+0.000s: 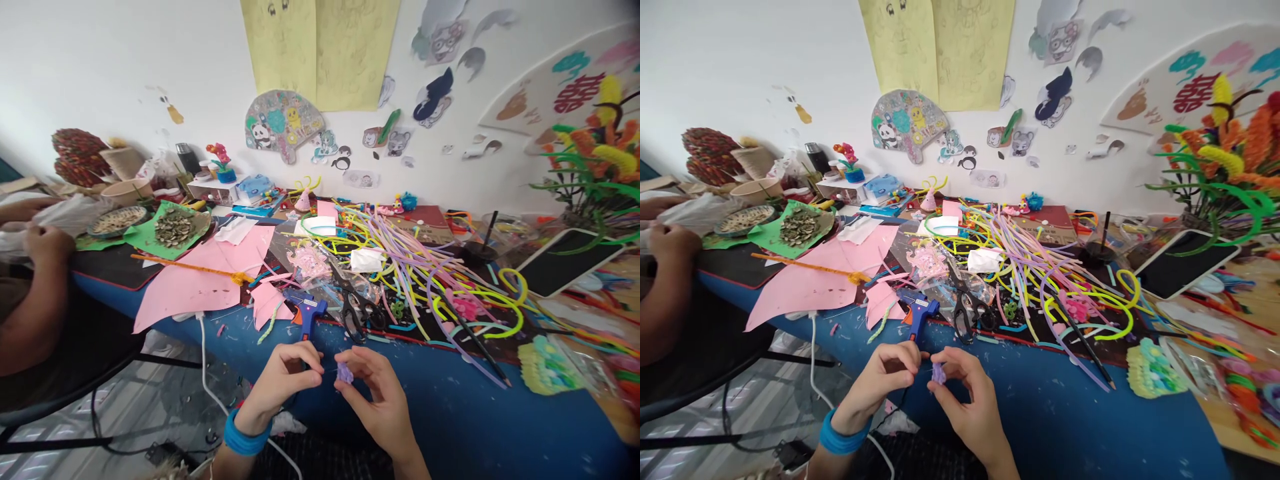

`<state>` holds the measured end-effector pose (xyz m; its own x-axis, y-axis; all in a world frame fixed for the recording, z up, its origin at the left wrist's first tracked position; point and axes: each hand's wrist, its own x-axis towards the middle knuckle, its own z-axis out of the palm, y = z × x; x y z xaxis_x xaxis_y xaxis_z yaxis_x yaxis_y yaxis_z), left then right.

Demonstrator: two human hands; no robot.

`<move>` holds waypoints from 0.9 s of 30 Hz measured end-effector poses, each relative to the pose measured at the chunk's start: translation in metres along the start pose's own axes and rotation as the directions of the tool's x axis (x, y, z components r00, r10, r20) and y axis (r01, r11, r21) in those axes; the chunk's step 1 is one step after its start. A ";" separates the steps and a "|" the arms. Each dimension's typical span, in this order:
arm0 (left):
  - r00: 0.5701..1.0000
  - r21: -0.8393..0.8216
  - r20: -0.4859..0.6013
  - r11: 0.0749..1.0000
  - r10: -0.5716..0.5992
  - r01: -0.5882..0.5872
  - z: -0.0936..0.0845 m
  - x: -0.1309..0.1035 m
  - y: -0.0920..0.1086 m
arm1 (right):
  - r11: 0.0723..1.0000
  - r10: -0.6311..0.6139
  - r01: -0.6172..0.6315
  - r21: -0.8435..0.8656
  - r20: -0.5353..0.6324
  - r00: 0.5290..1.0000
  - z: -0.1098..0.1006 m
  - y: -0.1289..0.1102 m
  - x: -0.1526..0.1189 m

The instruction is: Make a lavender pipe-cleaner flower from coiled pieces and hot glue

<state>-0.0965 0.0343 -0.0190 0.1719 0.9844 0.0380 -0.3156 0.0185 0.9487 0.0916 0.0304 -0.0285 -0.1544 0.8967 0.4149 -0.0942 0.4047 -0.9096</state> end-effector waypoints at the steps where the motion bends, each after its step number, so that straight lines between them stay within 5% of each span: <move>1: 1.000 -0.003 -0.011 1.000 0.005 -0.005 0.004 0.001 -0.001 | 1.000 0.001 -0.001 0.002 -0.011 1.000 -0.001 0.000 0.000; 14: 0.982 0.097 -0.189 0.995 0.024 -0.005 0.033 0.003 -0.008 | 0.996 -0.046 0.043 -0.080 -0.038 0.998 -0.006 0.001 -0.001; 27: 0.968 0.307 -0.216 0.950 0.126 -0.056 0.044 -0.001 -0.015 | 0.863 -0.277 0.257 -0.435 0.017 0.961 -0.013 0.002 -0.002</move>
<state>-0.0513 0.0258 -0.0192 -0.0754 0.9932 0.0889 -0.0234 -0.0909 0.9956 0.1042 0.0318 -0.0309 -0.1391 0.7462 0.6511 0.3068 0.6576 -0.6881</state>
